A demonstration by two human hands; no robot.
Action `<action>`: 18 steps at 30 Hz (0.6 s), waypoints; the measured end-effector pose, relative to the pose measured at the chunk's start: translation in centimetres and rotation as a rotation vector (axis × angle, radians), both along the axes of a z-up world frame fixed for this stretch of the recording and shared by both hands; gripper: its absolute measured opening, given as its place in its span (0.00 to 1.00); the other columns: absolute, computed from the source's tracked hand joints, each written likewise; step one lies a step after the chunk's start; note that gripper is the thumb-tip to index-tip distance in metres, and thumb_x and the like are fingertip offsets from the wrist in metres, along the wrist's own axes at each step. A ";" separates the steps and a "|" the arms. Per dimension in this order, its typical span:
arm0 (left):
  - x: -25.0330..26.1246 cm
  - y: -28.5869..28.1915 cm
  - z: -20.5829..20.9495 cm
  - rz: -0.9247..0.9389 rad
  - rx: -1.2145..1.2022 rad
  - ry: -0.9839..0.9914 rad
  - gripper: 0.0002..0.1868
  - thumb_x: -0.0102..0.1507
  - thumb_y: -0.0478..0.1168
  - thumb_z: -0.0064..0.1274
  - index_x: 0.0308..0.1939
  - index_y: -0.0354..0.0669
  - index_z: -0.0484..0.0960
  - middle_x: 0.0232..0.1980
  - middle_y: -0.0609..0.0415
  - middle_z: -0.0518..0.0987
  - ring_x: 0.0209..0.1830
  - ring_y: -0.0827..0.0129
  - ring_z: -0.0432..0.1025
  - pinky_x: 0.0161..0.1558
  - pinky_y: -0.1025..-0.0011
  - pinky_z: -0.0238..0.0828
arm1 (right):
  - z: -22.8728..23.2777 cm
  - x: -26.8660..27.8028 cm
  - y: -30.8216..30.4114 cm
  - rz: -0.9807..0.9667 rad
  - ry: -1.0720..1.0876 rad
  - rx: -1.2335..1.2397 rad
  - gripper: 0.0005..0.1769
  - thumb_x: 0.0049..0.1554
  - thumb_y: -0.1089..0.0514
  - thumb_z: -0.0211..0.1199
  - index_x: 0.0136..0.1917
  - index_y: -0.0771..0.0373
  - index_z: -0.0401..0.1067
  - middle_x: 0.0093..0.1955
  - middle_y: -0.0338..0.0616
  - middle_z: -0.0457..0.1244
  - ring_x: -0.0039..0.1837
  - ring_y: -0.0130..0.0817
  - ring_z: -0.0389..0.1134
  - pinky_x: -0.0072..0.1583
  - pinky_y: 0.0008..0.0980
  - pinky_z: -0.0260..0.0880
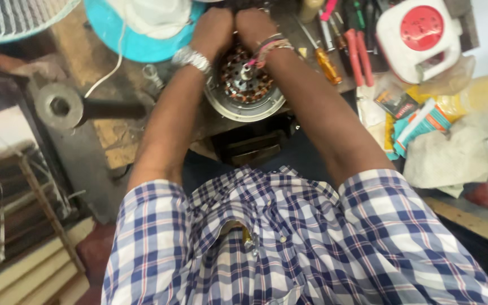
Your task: The person works on a disassembled electrical motor stator on a cluttered workbench. They use a hammer to tap the copper windings, then wipe the stator with a cloth, and continue adjusting the windings by hand.
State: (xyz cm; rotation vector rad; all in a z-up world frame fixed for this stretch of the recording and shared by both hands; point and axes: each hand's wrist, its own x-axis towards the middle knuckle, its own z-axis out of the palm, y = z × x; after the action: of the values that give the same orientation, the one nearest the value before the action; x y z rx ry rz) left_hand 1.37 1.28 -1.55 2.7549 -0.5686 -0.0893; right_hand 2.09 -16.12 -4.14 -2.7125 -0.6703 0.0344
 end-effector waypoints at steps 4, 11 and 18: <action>-0.7 0.9 0.6 -0.031 -0.081 -0.166 0.07 0.57 0.33 0.54 0.31 0.32 0.85 0.35 0.31 0.82 0.37 0.37 0.77 0.39 0.47 0.74 | 1.8 -0.9 1.5 -0.052 0.037 -0.052 0.10 0.55 0.62 0.58 0.43 0.66 0.80 0.45 0.63 0.70 0.49 0.58 0.73 0.51 0.52 0.74; -1.1 0.5 1.2 0.032 -0.086 -0.070 0.09 0.62 0.35 0.52 0.31 0.32 0.85 0.35 0.30 0.81 0.37 0.37 0.77 0.39 0.47 0.74 | 3.1 -3.5 3.5 -0.247 -0.169 -0.177 0.09 0.52 0.58 0.59 0.43 0.56 0.80 0.45 0.47 0.71 0.49 0.47 0.73 0.46 0.50 0.72; -2.3 1.4 2.4 0.021 0.023 -0.018 0.08 0.60 0.35 0.55 0.33 0.33 0.86 0.38 0.29 0.81 0.40 0.37 0.78 0.42 0.48 0.75 | 1.3 -3.6 4.4 -0.245 -0.210 -0.158 0.08 0.54 0.59 0.60 0.46 0.60 0.78 0.48 0.51 0.70 0.52 0.49 0.72 0.48 0.51 0.72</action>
State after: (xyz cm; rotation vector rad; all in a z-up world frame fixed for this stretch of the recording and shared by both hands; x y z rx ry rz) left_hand -0.95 2.69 0.82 2.7858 -0.5464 -0.0658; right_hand -1.46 -11.71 -2.86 -2.9587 -0.3995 -0.2721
